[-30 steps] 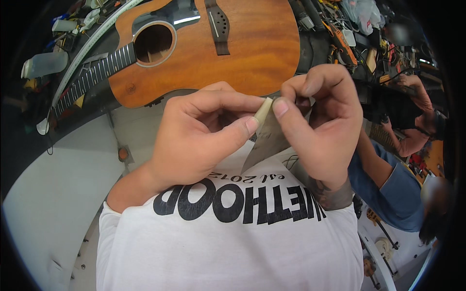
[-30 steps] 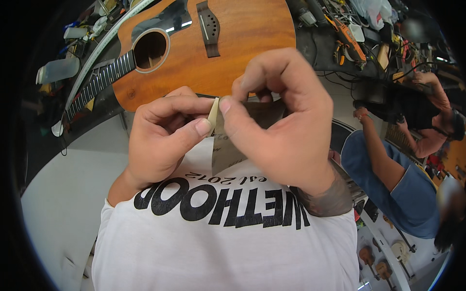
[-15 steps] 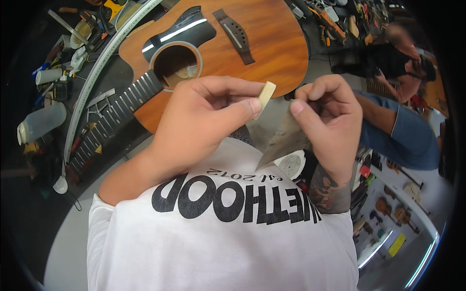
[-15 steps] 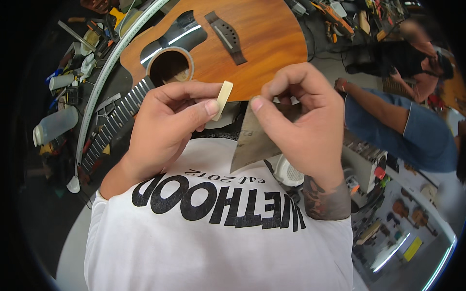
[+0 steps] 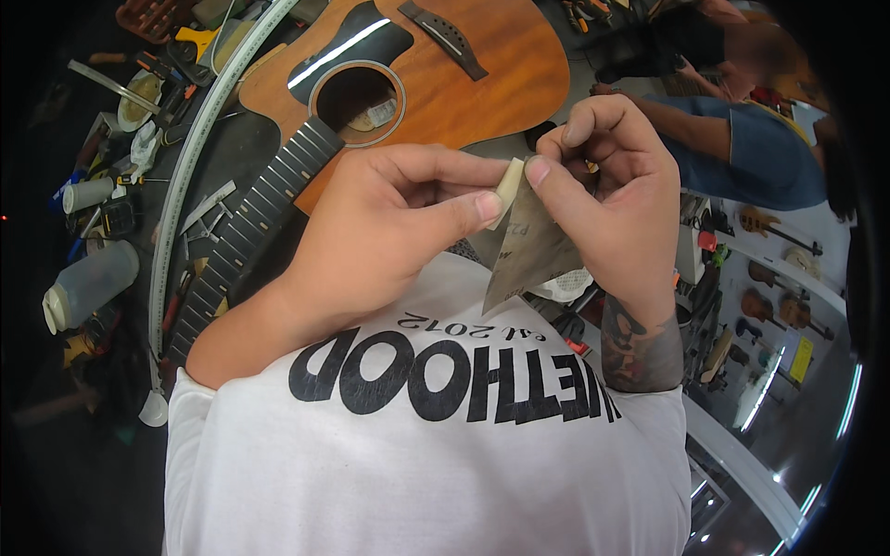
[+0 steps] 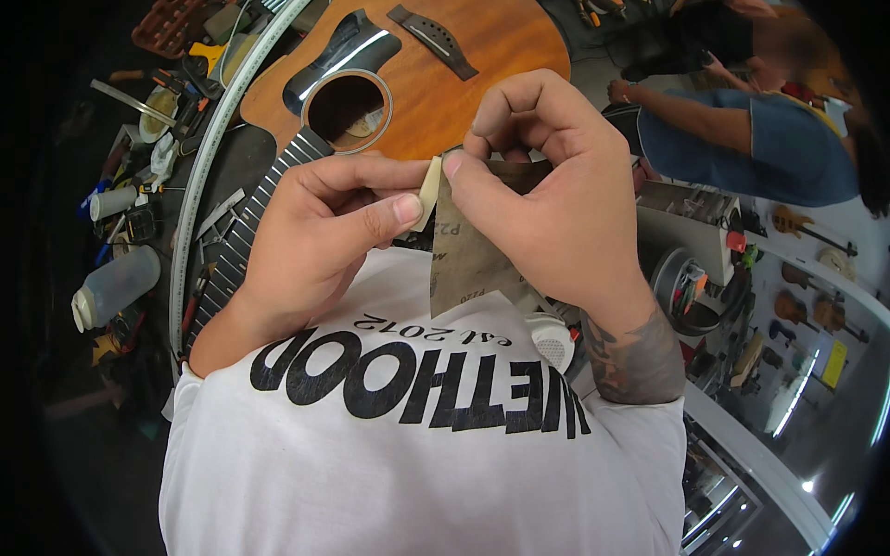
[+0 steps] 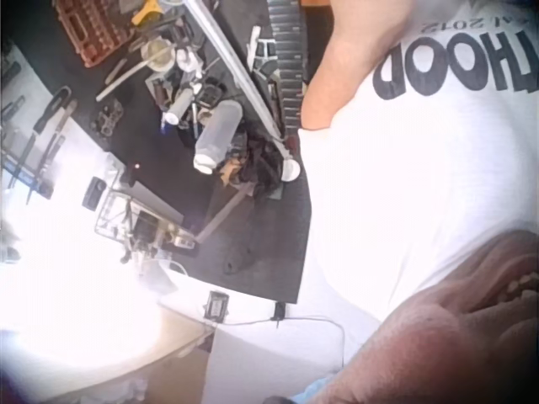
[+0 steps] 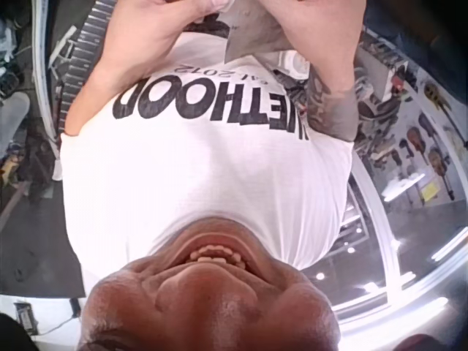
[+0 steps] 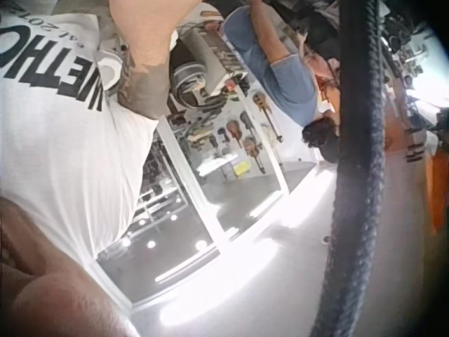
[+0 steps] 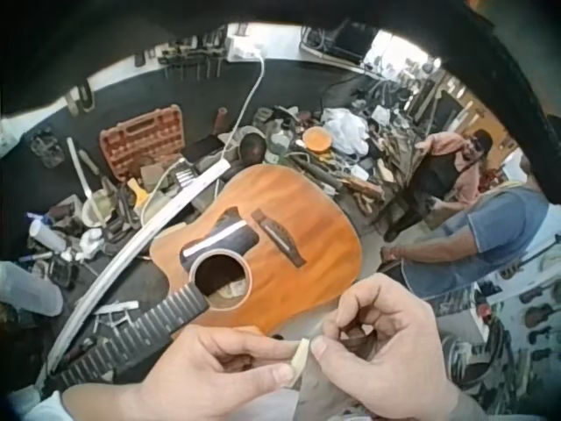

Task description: The person sands a small, light-colored wooden piece, likely a guitar saddle, using a piece of sandpaper. They hold the piece in one hand and rub the sandpaper against it with the other, rotating the piece to smooth different edges. The person briefly walks to a bathroom to retrieve a red scoop before returning to the workbench to continue sanding the wooden component.

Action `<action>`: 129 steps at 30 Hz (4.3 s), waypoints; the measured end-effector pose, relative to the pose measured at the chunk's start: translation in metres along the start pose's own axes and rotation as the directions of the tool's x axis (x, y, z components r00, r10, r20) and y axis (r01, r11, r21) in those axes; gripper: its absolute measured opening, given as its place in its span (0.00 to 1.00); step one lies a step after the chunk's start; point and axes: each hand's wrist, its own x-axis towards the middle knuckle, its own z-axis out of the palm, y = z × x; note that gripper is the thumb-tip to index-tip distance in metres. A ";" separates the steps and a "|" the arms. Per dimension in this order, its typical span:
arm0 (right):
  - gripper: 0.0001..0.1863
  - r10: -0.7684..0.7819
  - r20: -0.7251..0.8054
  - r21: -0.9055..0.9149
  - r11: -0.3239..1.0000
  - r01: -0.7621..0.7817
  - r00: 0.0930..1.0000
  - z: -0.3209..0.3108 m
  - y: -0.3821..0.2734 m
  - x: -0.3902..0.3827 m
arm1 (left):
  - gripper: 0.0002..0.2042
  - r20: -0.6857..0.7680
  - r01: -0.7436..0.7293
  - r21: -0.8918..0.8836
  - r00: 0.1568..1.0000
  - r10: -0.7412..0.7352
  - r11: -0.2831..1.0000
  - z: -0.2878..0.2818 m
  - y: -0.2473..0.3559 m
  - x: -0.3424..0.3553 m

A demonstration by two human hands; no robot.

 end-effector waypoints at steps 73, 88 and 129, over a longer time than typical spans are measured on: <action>0.25 -0.162 0.028 -0.130 0.978 0.164 0.986 0.012 -0.019 -0.027 | 0.13 0.170 -0.065 0.139 0.985 0.041 0.988 -0.009 0.022 -0.008; 0.20 -0.235 0.027 -0.032 0.971 0.236 0.972 0.005 -0.022 -0.030 | 0.18 0.188 0.101 -0.194 0.980 -0.064 0.976 -0.010 0.010 0.003; 0.07 -0.520 -0.066 -0.456 0.775 0.438 0.851 -0.028 -0.003 -0.061 | 0.14 0.240 0.137 -0.094 0.964 -0.112 0.986 0.036 -0.005 -0.014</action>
